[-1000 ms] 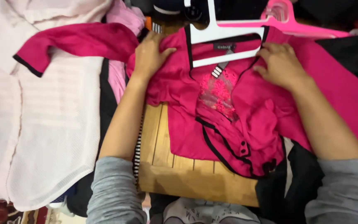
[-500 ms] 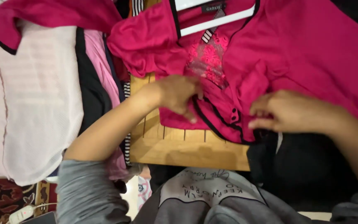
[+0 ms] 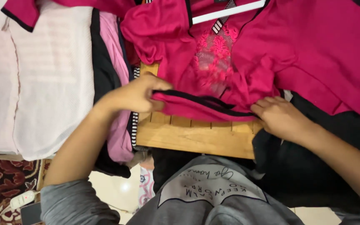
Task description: The person buttons a pink blouse on a hanger, folds it, and places it aside. They then pick up a white blouse, button it, place it on a hanger, and begin folding it.
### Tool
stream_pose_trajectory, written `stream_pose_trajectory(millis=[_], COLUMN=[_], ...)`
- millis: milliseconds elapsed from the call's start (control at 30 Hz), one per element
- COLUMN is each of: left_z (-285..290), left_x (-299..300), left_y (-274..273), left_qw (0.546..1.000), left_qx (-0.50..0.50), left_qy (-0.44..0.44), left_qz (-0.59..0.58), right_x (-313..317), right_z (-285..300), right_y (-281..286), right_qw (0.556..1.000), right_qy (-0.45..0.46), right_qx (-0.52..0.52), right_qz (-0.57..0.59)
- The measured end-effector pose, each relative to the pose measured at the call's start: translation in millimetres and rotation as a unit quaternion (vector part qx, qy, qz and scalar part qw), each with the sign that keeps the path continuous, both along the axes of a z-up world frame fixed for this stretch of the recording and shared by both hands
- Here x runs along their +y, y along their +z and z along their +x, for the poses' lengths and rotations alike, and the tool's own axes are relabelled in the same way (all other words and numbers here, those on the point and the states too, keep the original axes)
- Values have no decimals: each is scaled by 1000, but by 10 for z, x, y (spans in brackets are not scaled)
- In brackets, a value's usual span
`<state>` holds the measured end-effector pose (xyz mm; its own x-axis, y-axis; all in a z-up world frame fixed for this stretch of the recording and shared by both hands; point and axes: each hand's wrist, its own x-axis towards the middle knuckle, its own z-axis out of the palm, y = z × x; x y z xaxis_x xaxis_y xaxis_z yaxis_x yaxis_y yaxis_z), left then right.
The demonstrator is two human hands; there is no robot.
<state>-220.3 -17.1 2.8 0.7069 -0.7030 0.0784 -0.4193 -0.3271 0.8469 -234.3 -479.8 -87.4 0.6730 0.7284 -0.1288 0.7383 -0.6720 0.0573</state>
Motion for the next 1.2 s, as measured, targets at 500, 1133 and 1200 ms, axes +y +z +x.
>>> stream_pose_trajectory(millis=[500,1133,1200], left_z=[213,1235,1280], left_x=[-326,-175,-182], left_y=[24,-462,-417], left_qw=[945,958,957], left_qx=[-138,-34,37], left_qy=[72,272,259], left_qz=[288,84,-124], right_x=[904,807,818], right_z=[525,1483,1482], right_y=[1288,692,801], right_qw=[983,965,935], right_qy=[-10,-146,-187], right_qx=[147,205,258], right_qz=[107,-67,-156])
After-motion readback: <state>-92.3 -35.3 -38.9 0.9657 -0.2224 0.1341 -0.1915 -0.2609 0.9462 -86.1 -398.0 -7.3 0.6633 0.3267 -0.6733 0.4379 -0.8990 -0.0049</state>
